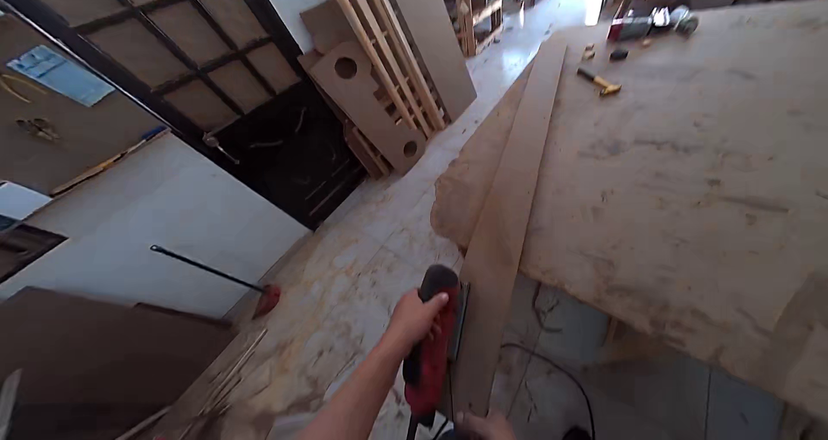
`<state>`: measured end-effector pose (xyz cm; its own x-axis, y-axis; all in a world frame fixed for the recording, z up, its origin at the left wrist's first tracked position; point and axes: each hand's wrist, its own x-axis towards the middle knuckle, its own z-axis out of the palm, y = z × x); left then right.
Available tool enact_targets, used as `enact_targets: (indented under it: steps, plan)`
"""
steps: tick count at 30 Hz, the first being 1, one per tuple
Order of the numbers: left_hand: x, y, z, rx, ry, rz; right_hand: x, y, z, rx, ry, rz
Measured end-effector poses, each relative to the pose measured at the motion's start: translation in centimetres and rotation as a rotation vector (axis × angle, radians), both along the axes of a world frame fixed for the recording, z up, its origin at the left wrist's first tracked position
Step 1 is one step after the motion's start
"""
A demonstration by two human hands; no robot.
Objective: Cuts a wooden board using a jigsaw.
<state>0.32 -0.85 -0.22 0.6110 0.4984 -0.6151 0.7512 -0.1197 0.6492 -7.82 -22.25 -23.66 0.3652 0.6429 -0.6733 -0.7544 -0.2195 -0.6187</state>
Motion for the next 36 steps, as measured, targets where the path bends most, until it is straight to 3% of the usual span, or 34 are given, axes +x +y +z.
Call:
enact_targets:
  steps: [5,13,22,36]
  plan:
    - [-0.3,-0.1,-0.5,-0.137,-0.060,0.035,0.9,0.2,-0.4,-0.087,-0.004,-0.114]
    - [-0.2,0.6,-0.6,-0.198,-0.055,0.069,-0.2,2.5,-0.8,0.034,0.118,-0.414]
    - [-0.3,0.9,-1.4,-0.223,-0.101,0.056,-0.5,2.7,-1.8,0.118,0.121,-0.507]
    - [0.6,1.4,-1.4,-0.214,-0.120,0.069,-0.2,2.3,-2.3,0.131,0.158,-0.431]
